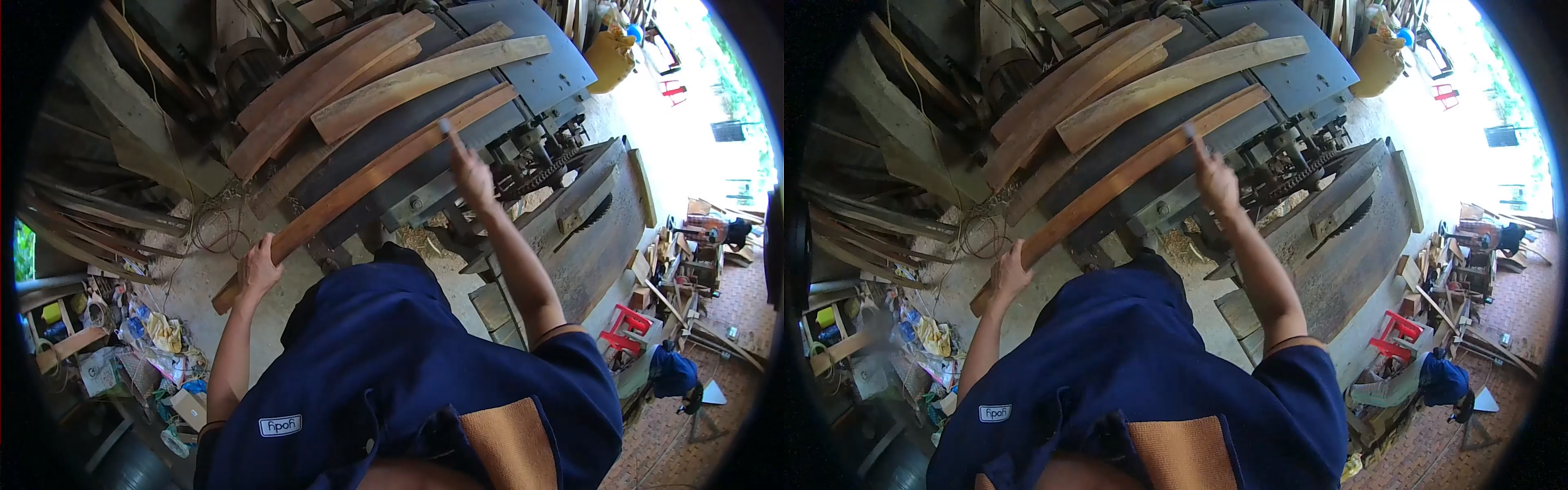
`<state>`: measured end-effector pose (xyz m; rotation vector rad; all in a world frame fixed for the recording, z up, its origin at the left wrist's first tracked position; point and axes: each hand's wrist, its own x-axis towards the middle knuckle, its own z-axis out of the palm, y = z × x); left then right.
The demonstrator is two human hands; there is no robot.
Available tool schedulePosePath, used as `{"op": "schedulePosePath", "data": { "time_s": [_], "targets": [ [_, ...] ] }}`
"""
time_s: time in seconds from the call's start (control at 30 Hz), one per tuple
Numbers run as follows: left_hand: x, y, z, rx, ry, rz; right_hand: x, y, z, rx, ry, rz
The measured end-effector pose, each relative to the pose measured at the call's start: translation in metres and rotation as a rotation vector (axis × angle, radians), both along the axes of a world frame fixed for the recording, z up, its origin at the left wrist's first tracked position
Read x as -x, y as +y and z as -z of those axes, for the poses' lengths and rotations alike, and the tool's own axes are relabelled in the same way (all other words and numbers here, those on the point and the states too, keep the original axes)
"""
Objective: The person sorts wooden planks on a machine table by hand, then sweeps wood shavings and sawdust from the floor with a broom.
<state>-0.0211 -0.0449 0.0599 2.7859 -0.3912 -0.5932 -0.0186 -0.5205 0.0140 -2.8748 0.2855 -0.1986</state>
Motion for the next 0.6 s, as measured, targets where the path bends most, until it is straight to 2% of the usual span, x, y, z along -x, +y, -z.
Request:
{"op": "schedulePosePath", "data": {
  "time_s": [0.07,0.17,0.2,0.27,0.37,0.4,0.47,0.5,0.57,0.6],
  "targets": [
    [-0.004,0.005,0.008,-0.012,-0.008,0.013,0.013,0.034,0.011,-0.009,-0.372,-0.409],
    [-0.009,0.005,0.006,-0.039,-0.003,0.019,0.013,0.029,-0.019,-0.048,-0.448,-0.444],
    [-0.007,0.005,0.003,-0.041,0.006,0.025,0.007,0.002,-0.007,0.262,0.12,-0.1],
    [-0.012,0.0,-0.003,-0.061,-0.002,0.023,-0.011,-0.057,-0.003,-0.032,-0.15,-0.022],
    [-0.012,0.001,-0.003,-0.08,-0.01,0.029,-0.021,-0.059,0.009,0.034,-0.14,0.016],
    [-0.013,0.001,-0.002,-0.075,-0.018,0.024,-0.012,-0.034,0.0,0.134,-0.058,-0.062],
    [-0.011,0.002,0.003,-0.073,-0.026,0.02,0.005,0.014,-0.001,-0.018,-0.34,-0.42],
    [-0.011,0.002,0.004,-0.073,-0.023,0.018,0.004,0.012,0.001,-0.019,-0.337,-0.422],
    [-0.011,0.002,0.003,-0.091,-0.039,0.025,-0.003,-0.012,0.015,0.269,-0.024,-0.299],
    [-0.008,0.001,0.003,-0.094,-0.032,0.028,0.002,-0.012,0.017,0.264,-0.016,-0.297]
  ]
}}
